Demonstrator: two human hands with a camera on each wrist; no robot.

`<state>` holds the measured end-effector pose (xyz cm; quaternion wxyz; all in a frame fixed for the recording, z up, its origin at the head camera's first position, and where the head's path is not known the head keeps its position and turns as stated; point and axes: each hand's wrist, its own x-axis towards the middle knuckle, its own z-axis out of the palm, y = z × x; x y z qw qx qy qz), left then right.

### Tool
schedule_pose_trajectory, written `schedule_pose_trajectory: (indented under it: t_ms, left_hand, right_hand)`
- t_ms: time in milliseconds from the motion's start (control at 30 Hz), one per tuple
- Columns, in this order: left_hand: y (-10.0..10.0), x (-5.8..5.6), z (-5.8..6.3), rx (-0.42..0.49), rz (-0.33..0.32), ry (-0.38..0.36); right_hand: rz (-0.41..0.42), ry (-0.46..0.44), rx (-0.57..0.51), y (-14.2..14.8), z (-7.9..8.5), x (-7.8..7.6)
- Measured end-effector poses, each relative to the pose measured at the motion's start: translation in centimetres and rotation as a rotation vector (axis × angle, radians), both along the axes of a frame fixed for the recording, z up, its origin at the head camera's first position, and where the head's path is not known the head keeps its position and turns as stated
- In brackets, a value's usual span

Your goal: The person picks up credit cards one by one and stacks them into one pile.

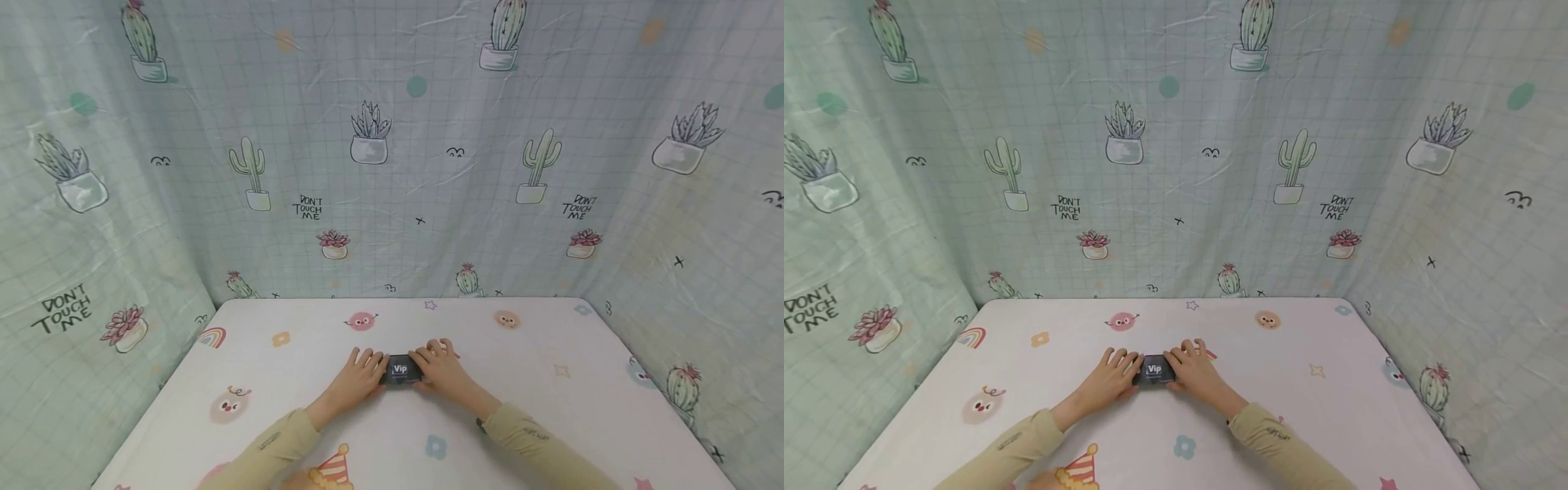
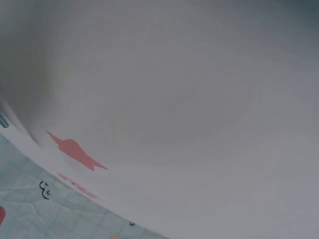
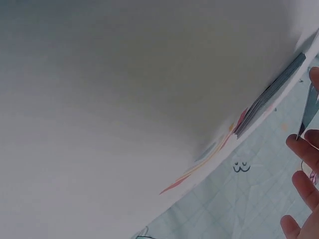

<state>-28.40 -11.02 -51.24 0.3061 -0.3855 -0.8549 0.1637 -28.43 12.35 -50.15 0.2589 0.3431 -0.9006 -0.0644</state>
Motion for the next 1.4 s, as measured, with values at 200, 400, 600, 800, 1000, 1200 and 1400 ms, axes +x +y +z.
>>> schedule_pose_trajectory:
  t_ms: [200,400,600,800,1000,1200,1400]
  left_hand:
    - [0.2,-0.5,0.0,0.002,0.028,-0.047]
    - [0.5,-1.1,-0.2,-0.003,0.035,-0.054]
    - [0.6,-1.5,-0.1,0.000,0.012,-0.006]
    - [0.9,-1.8,0.0,0.016,-0.006,-0.010]
    - [1.2,-2.2,-0.2,0.018,-0.005,-0.061]
    - [1.6,-2.5,-0.3,0.028,0.001,-0.100]
    - [1.8,-2.6,-0.4,0.028,0.020,-0.153]
  right_hand:
    - [-0.005,-0.043,-0.013,0.3,0.4,-0.1]
    - [-0.016,-0.046,-0.011,0.7,0.4,-0.5]
    - [-0.011,-0.096,-0.042,1.0,0.2,-0.8]
    - [-0.012,-0.100,-0.038,1.3,0.1,-1.1]
    - [-0.016,-0.125,-0.025,1.4,0.0,-1.5]
    - [-0.010,-0.145,-0.028,1.7,-0.3,-1.9]
    - [-0.017,-0.165,-0.018,1.9,-0.6,-2.3]
